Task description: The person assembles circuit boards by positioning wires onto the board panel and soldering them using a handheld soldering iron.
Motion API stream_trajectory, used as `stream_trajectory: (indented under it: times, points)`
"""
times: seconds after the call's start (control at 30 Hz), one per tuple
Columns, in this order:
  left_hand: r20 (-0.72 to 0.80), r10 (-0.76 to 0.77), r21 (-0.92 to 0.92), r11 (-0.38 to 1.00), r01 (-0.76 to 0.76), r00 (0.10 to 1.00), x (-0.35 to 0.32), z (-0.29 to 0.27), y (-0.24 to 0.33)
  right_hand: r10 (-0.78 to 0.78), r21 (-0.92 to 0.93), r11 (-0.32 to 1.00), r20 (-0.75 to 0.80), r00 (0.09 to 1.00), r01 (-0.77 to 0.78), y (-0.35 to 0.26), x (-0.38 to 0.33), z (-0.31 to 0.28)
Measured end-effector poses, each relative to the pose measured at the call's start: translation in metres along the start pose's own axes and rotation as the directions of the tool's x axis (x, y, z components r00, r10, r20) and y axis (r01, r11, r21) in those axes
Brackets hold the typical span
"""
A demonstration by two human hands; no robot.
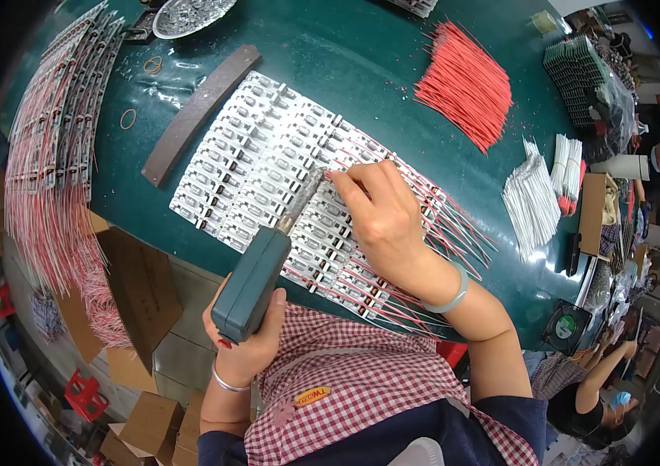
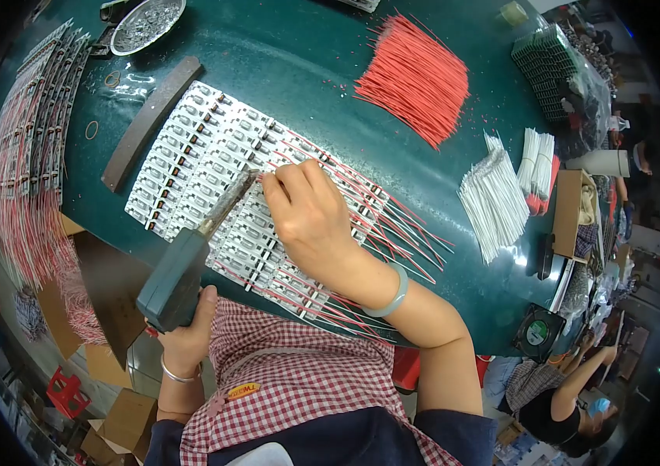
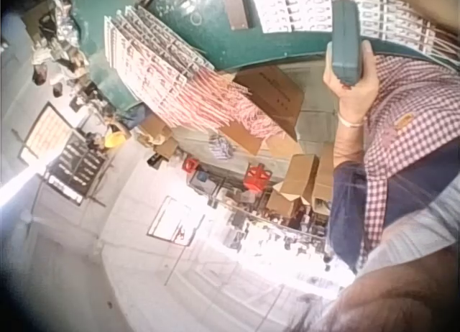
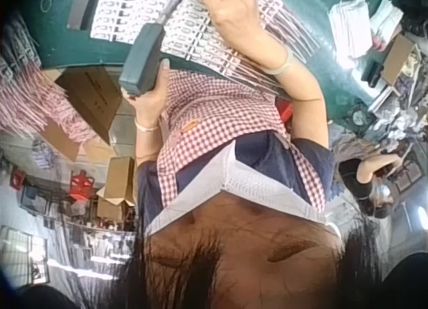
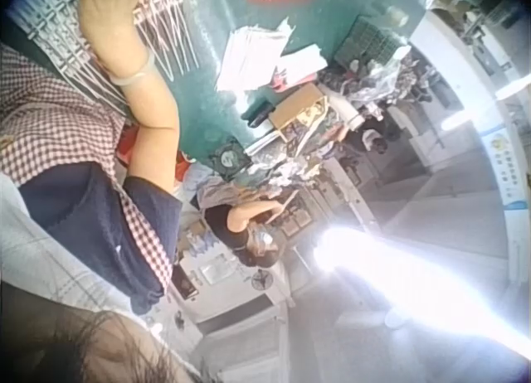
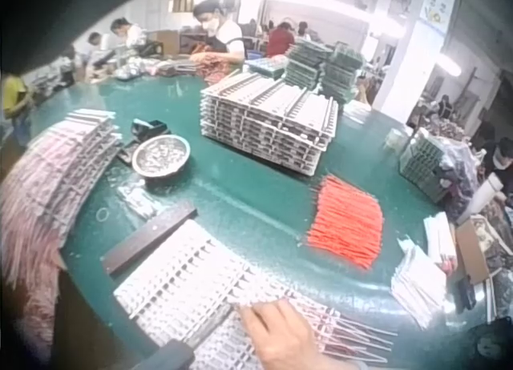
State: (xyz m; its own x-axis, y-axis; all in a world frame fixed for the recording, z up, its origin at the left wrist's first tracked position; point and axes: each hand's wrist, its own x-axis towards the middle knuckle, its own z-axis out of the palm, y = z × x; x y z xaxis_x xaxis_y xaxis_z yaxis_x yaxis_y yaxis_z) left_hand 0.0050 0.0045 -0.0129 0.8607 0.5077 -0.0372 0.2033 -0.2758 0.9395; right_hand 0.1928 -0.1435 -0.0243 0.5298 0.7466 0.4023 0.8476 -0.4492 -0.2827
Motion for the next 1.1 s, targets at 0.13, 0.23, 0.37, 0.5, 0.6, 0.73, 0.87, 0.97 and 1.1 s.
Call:
stream_trajectory:
  times: [0.13, 0.23, 0.37, 0.5, 0.6, 0.73, 0.87, 0.97, 1.1]
  points:
    - [0.038, -0.002, -0.034, 0.999, 0.004, 0.999, -0.012, -0.008, -0.002, 0.0, -0.007, 1.0, -0.004, 1.0, 0.0, 0.0, 0.0, 0.0]
    - [0.031, -0.008, -0.081, 0.997, 0.01, 0.999, -0.014, -0.01, -0.001, -0.004, -0.01, 1.0, -0.017, 1.0, 0.004, 0.0, 0.0, 0.0]
    - [-0.064, 0.057, -0.057, 0.996, -0.061, 0.996, -0.015, -0.005, -0.003, -0.005, -0.025, 1.0, -0.022, 1.0, 0.004, 0.0, 0.0, 0.001]
    - [-0.042, -0.037, -0.089, 0.995, 0.033, 0.998, -0.019, -0.008, -0.004, -0.021, -0.026, 0.999, -0.057, 0.998, 0.02, -0.001, -0.002, 0.0]
    - [-0.056, 0.037, -0.035, 0.999, -0.039, 0.998, -0.018, -0.008, -0.007, -0.02, -0.019, 1.0, -0.085, 0.996, 0.018, -0.008, -0.004, -0.002]
    - [-0.054, 0.025, -0.023, 0.999, -0.026, 0.998, -0.015, -0.007, -0.008, -0.01, 0.025, 1.0, -0.094, 0.996, 0.012, -0.008, -0.005, 0.002]
    - [-0.051, 0.005, -0.051, 0.999, -0.008, 0.999, -0.015, -0.006, -0.008, -0.014, 0.011, 1.0, -0.079, 0.997, 0.014, -0.009, -0.004, 0.002]
    - [-0.037, -0.01, -0.054, 0.999, 0.008, 0.999, -0.015, -0.005, -0.01, -0.03, 0.009, 1.0, -0.025, 0.999, 0.03, -0.008, -0.005, 0.001]
    - [-0.009, -0.025, -0.046, 0.999, 0.024, 1.0, -0.014, -0.005, -0.011, -0.024, 0.004, 1.0, -0.004, 1.0, 0.024, -0.009, -0.004, 0.0]
